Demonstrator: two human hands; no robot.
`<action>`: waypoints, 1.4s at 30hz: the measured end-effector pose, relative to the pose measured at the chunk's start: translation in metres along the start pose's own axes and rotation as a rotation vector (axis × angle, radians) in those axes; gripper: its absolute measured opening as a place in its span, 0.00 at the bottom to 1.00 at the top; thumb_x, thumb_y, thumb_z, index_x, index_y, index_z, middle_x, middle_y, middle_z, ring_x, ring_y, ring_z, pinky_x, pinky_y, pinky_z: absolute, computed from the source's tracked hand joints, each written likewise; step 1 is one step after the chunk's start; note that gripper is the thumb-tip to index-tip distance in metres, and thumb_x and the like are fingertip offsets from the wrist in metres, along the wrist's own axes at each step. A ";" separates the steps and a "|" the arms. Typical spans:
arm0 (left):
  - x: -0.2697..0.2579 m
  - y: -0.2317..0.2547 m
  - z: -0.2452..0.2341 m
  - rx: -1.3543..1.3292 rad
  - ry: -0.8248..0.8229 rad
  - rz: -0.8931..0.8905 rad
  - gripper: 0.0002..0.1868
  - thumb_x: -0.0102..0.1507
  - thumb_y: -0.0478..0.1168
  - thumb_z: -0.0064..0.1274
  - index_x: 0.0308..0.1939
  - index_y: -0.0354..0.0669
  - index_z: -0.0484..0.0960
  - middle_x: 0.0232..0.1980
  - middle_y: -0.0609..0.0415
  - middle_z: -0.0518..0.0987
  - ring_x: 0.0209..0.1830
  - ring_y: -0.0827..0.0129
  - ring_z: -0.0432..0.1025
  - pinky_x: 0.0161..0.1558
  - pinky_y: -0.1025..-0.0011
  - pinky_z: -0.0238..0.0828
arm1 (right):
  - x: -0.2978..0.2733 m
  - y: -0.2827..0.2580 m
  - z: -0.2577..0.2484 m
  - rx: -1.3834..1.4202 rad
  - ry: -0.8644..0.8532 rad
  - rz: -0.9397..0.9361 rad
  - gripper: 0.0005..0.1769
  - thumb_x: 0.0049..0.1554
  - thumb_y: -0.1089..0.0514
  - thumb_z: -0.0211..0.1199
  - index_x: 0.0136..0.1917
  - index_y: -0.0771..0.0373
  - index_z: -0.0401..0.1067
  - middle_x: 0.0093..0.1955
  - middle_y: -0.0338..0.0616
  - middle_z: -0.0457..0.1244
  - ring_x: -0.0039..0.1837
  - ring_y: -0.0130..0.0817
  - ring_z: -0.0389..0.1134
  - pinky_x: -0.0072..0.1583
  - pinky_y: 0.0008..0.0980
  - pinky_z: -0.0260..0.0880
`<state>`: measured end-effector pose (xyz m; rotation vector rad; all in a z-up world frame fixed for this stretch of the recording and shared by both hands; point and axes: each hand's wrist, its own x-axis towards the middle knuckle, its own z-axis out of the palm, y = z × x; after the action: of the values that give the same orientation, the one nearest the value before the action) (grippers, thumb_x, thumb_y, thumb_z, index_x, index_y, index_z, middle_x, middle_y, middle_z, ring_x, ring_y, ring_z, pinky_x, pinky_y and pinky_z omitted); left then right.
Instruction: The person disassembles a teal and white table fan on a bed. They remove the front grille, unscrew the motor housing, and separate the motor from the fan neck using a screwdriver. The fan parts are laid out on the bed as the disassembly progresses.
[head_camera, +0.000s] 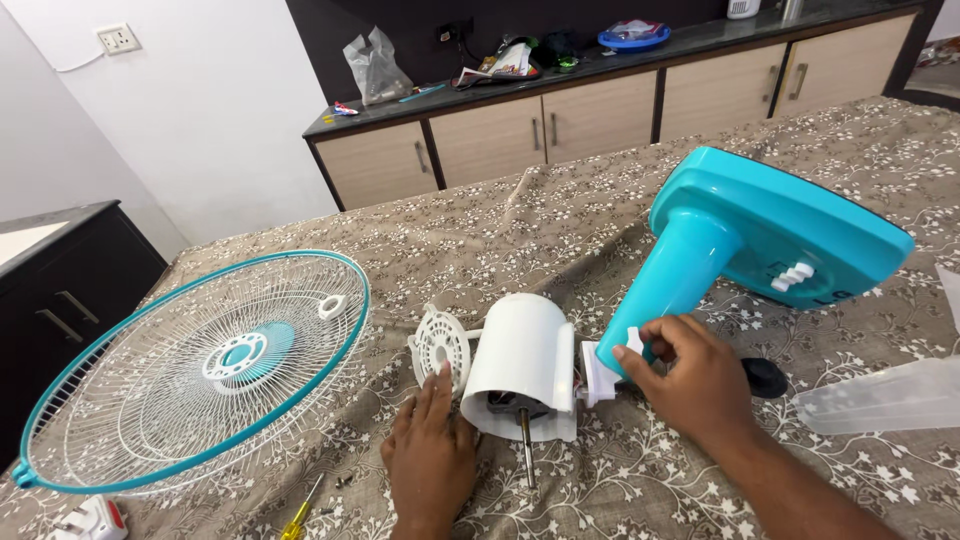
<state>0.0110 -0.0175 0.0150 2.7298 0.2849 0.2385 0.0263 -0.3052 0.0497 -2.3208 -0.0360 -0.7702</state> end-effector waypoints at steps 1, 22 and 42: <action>-0.001 0.002 -0.002 -0.008 0.007 0.007 0.42 0.64 0.54 0.47 0.82 0.77 0.51 0.79 0.63 0.58 0.78 0.56 0.51 0.74 0.46 0.41 | 0.000 0.002 -0.001 -0.037 0.002 -0.063 0.20 0.50 0.46 0.74 0.46 0.63 0.76 0.42 0.44 0.68 0.42 0.33 0.73 0.45 0.35 0.74; -0.008 -0.003 0.002 -0.192 0.127 -0.033 0.30 0.69 0.48 0.45 0.77 0.62 0.67 0.39 0.46 0.85 0.45 0.54 0.77 0.55 0.55 0.72 | -0.019 0.006 0.003 0.004 0.100 -0.240 0.20 0.53 0.45 0.69 0.58 0.49 0.79 0.42 0.37 0.66 0.38 0.34 0.68 0.39 0.36 0.69; -0.020 0.017 -0.016 -0.660 0.314 -0.199 0.33 0.66 0.61 0.43 0.68 0.47 0.75 0.60 0.43 0.82 0.58 0.54 0.78 0.60 0.51 0.77 | -0.013 0.008 0.004 0.210 0.238 -0.388 0.19 0.56 0.61 0.65 0.60 0.64 0.76 0.52 0.43 0.66 0.51 0.38 0.70 0.51 0.36 0.71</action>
<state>-0.0088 -0.0314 0.0338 1.9934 0.4641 0.5895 0.0197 -0.3065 0.0360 -2.0318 -0.4496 -1.1706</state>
